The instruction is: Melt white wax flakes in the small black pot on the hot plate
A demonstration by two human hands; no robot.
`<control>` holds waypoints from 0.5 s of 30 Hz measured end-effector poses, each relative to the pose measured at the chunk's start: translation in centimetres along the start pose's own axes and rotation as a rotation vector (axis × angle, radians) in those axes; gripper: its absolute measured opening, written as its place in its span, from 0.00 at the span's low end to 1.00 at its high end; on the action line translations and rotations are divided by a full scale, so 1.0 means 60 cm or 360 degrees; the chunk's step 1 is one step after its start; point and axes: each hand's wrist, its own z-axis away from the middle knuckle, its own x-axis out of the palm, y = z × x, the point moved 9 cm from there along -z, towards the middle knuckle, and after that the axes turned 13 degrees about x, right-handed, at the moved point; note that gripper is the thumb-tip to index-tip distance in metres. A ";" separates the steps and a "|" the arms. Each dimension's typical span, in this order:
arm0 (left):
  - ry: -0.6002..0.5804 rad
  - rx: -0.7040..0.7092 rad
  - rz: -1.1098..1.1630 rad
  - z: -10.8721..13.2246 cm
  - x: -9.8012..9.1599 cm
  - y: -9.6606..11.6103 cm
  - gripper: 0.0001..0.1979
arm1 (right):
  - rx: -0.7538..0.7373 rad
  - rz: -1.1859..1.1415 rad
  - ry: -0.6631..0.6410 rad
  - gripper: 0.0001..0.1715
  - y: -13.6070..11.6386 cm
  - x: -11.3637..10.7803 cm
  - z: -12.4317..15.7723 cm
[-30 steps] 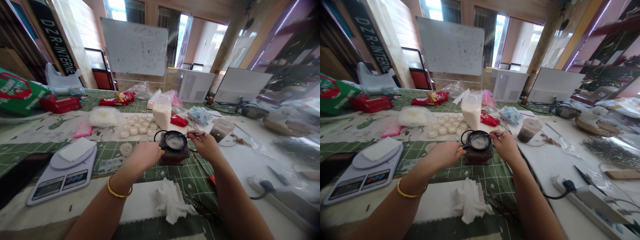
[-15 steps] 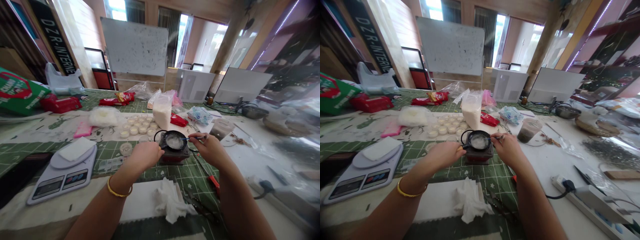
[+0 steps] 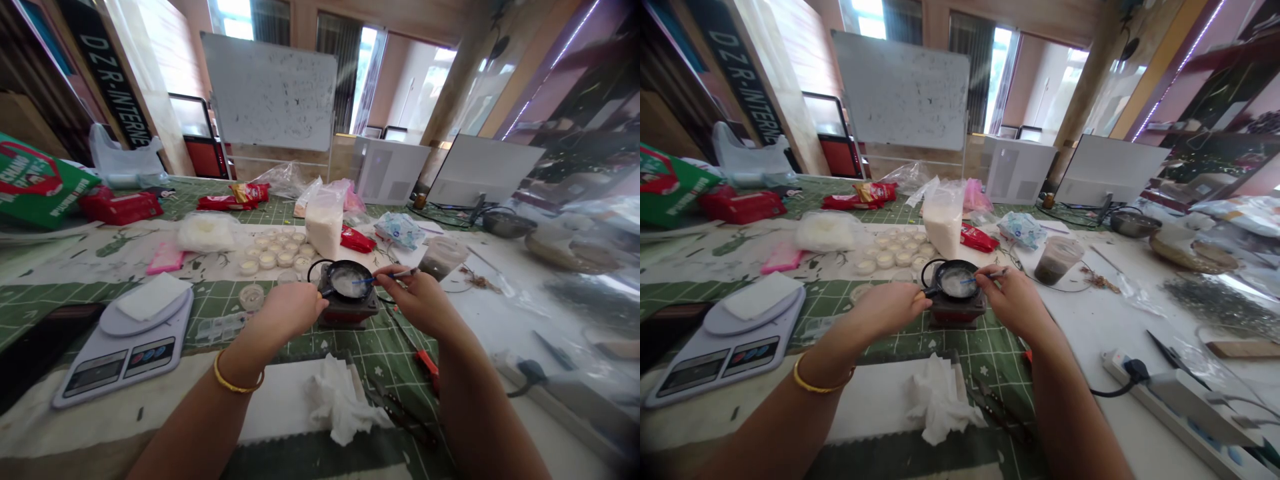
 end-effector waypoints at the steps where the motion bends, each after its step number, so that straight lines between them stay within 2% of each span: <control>1: -0.0003 -0.0006 -0.0001 0.001 0.000 0.000 0.19 | -0.0003 0.0024 0.0061 0.17 0.001 -0.004 -0.002; 3: -0.0019 -0.0020 0.0000 0.002 0.000 0.000 0.19 | -0.0010 0.0118 0.0128 0.16 0.003 -0.007 -0.006; 5: -0.0036 -0.0027 0.0002 0.002 0.000 0.000 0.19 | -0.0019 0.0162 0.0093 0.17 0.003 -0.006 -0.008; 8: -0.0035 -0.0016 0.0003 0.001 -0.002 0.002 0.18 | -0.0031 0.0035 0.0019 0.18 0.002 -0.005 -0.005; 11: -0.0027 -0.0014 0.0000 0.001 -0.002 0.002 0.19 | -0.0014 -0.0048 0.0082 0.16 0.007 -0.009 -0.009; 15: -0.0025 -0.0017 0.0003 0.002 -0.002 0.000 0.19 | 0.0063 0.0089 0.0132 0.17 0.023 -0.010 -0.018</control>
